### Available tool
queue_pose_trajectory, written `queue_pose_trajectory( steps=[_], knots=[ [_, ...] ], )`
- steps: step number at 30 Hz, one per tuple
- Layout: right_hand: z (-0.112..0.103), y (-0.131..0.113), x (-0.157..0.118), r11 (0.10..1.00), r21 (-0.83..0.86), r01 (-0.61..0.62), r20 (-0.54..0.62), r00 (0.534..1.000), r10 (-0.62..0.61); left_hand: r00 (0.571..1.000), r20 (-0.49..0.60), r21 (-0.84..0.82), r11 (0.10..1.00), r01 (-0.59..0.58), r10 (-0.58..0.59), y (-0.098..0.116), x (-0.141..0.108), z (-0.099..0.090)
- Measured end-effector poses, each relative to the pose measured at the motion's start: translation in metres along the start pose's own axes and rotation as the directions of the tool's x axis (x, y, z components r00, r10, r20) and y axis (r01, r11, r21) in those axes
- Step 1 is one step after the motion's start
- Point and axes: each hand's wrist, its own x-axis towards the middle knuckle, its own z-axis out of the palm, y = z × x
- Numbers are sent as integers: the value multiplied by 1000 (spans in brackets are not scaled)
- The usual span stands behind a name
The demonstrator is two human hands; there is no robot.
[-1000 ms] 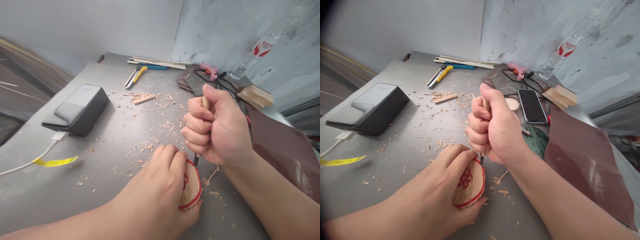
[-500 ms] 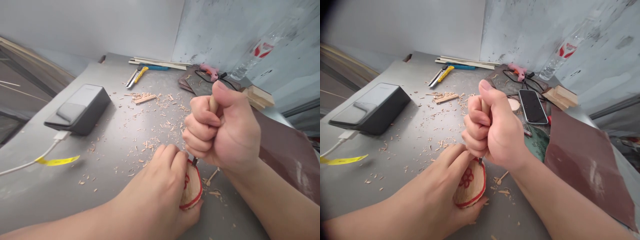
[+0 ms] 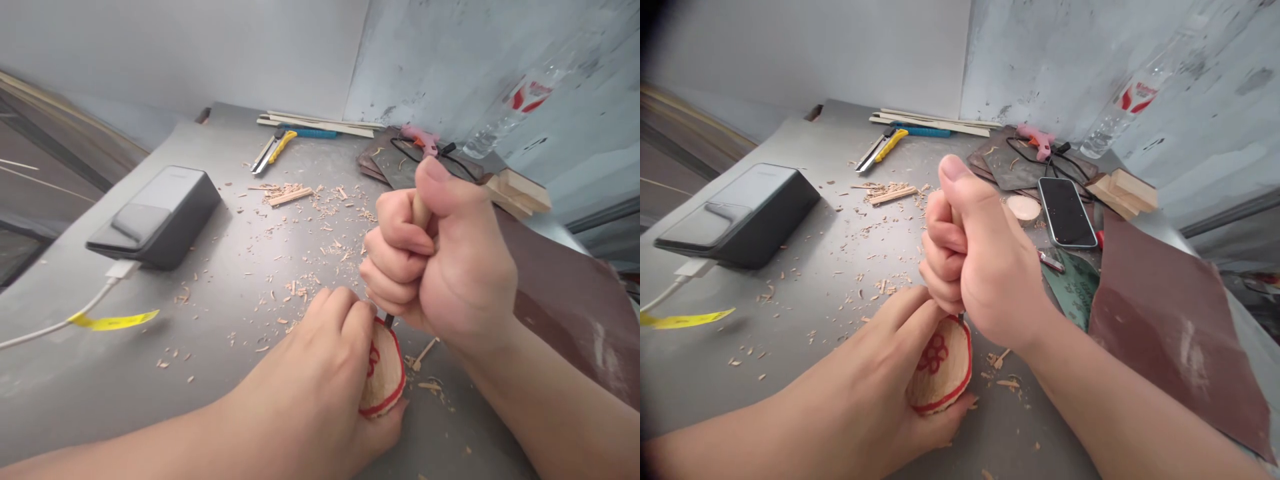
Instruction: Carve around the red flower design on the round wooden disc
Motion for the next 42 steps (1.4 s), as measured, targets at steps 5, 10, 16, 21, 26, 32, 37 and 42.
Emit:
queue_pose_trajectory(
  steps=[5, 10, 16, 21, 26, 32, 37, 42],
  knots=[
    [1, 5, 5, 1000, -3, 11, -82, 997, -11, 999, -21, 54, 998, -34, 35, 1, 1, 1],
    [-11, 10, 19, 981, 155, -119, -170, 975, 145, 1000, 17, 78, 997, -25, 23, 2, 2, -2],
    [-20, 13, 23, 908, 306, -287, -118, 935, 335, 999, 46, 55, 998, -6, 3, 3, 3, -4],
    [-18, 3, 15, 947, 274, -170, -139, 967, 214, 999, 36, 53, 999, -5, 3, 1, 3, -3],
    [-13, 0, 7, 976, 191, -107, -86, 988, 126, 999, 36, 44, 999, -10, 8, 2, 2, -3],
    [-7, 0, -5, 1000, 26, 16, -95, 995, -13, 999, 35, 76, 996, -40, 38, 3, 3, -3],
    [-15, -9, -14, 998, -60, -23, -46, 999, 21, 997, 15, 98, 992, -77, 76, 2, 3, -4],
    [-14, -16, -23, 993, -113, -19, -74, 997, 10, 995, -14, 87, 991, -98, 99, 4, 2, -3]
  ],
)
